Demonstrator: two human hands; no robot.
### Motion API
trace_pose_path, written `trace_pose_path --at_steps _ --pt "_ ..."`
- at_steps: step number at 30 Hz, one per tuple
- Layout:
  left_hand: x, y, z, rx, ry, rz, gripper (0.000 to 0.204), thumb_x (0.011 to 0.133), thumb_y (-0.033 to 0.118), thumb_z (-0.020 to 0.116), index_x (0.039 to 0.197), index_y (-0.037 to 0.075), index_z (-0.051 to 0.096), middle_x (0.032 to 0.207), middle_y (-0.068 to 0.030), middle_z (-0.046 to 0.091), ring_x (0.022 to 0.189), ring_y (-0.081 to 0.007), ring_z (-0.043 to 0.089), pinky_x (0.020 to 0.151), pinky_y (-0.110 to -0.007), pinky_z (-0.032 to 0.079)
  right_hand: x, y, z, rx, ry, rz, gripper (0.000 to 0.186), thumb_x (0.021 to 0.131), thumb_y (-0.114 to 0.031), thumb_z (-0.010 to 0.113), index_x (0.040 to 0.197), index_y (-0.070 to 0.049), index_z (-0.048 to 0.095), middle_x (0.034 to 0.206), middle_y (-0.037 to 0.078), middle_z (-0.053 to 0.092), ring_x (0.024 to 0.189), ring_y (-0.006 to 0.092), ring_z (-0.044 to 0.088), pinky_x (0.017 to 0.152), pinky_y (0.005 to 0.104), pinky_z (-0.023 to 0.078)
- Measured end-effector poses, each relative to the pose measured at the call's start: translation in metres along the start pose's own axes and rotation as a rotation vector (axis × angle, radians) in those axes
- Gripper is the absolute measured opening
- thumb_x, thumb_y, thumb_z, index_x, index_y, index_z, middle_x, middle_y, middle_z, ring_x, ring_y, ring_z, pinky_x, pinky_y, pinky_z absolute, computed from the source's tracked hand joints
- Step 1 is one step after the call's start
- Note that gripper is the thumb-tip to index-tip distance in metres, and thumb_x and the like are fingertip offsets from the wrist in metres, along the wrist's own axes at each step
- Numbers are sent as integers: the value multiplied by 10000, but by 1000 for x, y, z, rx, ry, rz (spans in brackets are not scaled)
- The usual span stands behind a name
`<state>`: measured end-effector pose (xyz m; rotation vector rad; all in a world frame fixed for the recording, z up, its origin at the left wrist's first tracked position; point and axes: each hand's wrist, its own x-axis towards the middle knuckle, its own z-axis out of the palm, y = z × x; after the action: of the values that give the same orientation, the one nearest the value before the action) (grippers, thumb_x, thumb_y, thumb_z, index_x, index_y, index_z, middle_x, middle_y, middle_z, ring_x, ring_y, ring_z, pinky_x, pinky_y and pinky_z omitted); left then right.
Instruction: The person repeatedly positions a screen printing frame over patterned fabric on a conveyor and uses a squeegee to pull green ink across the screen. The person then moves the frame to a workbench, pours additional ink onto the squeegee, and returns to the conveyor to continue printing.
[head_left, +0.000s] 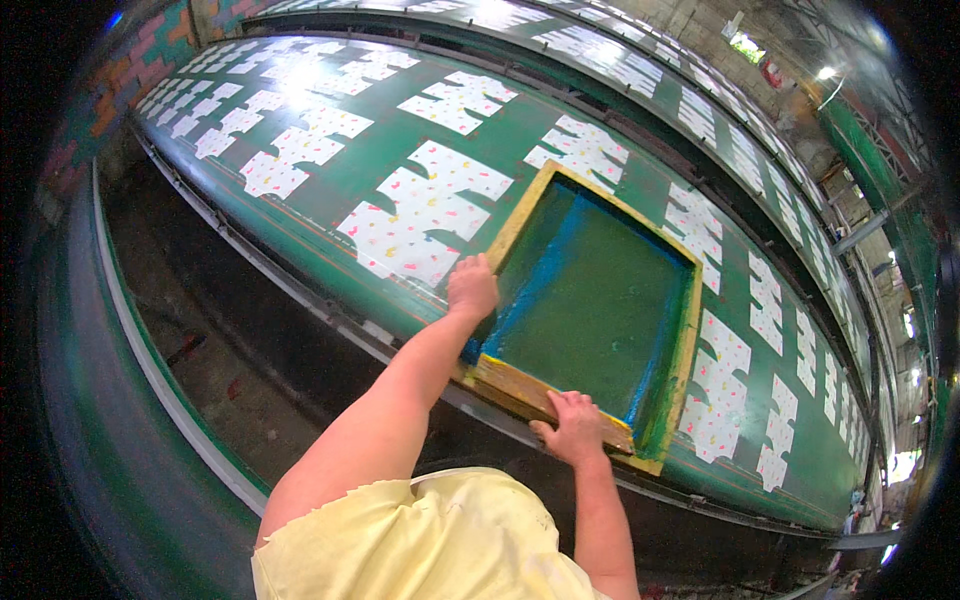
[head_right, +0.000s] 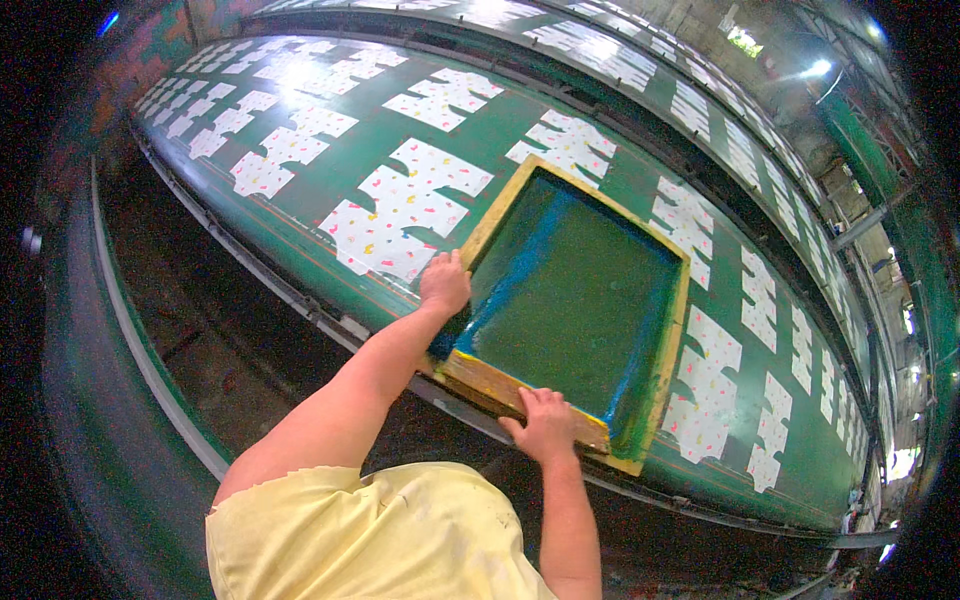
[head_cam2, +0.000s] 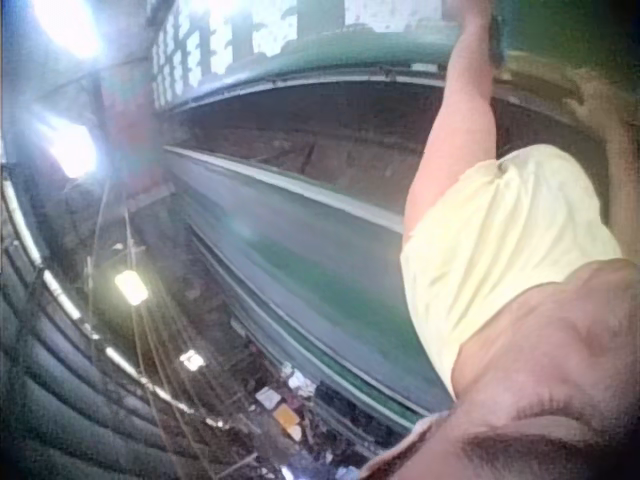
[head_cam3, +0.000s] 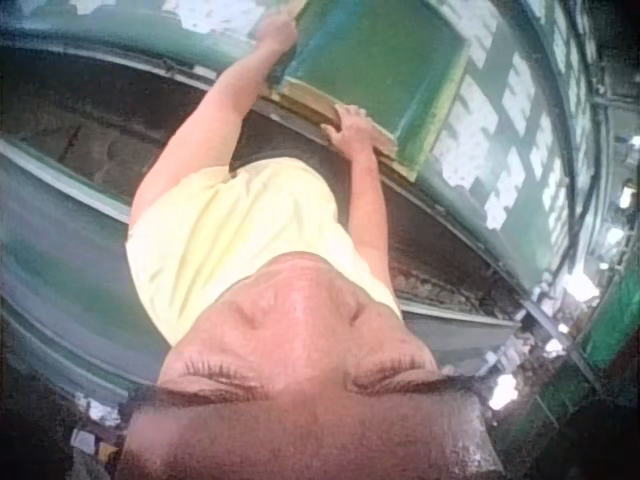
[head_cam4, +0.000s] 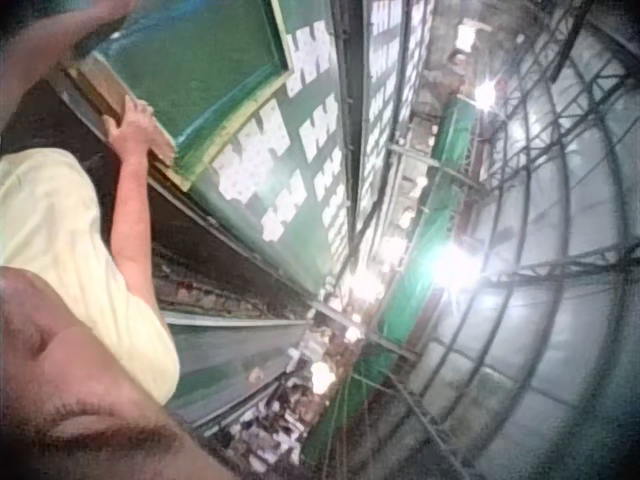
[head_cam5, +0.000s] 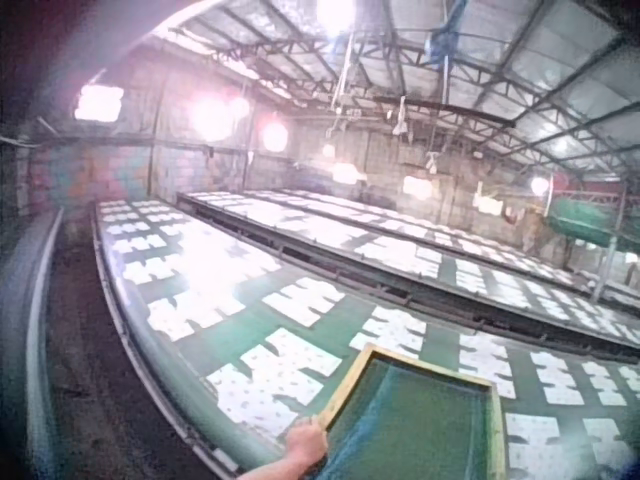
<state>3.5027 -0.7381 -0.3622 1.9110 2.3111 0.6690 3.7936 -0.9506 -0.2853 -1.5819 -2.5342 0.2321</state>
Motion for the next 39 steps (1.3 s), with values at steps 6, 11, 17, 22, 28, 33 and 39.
trace_pose_path --at_steps 6,11,17,22,28,33,39 --pt "2 14 -8 91 -37 -142 540 986 497 757 1221 16 689 1156 -190 744 1127 -370 735 945 -490 611 -37 44 -3 383 51 -108 539 898 -363 881 1330 -68 753 1407 189 716 1334 384 656 1151 508 514" --pt "4 24 -6 162 -71 -237 559 1008 550 721 1194 24 716 1218 -192 739 1180 -375 726 985 -524 592 -84 132 -11 433 394 83 395 891 -153 861 1262 -59 762 1375 180 710 1309 387 646 1140 497 511" --pt "12 28 0 213 -80 -250 560 1023 548 708 1214 22 707 1270 -188 724 1214 -387 711 1023 -558 566 -104 241 -5 69 416 695 673 838 -92 889 1462 -56 640 1465 250 626 1400 455 555 1229 564 401" --pt "18 31 -5 153 -128 -281 584 999 558 733 1209 14 699 1255 -205 716 1207 -408 705 1011 -546 576 -90 282 11 417 375 829 793 856 -31 864 1579 -41 537 1516 244 620 1416 419 588 1228 521 437" --pt "21 6 8 78 -103 -200 638 844 523 887 1188 21 700 1210 -213 708 1152 -439 704 971 -559 578 -66 287 13 472 347 934 798 828 3 845 1570 -56 557 1481 242 655 1366 412 635 1141 493 522" --pt "30 -27 27 -194 -116 -161 533 759 374 954 1053 -20 749 1049 -224 729 977 -406 689 888 -521 543 -59 285 7 426 391 952 665 787 -21 802 1437 -82 673 1329 201 735 1250 412 687 1097 495 539" --pt "44 -35 23 -204 -152 -106 374 766 201 929 954 -57 735 942 -179 737 877 -361 688 817 -466 539 -64 279 -28 335 487 840 627 771 -49 845 1383 -87 713 1214 182 738 1171 411 698 1039 493 555"
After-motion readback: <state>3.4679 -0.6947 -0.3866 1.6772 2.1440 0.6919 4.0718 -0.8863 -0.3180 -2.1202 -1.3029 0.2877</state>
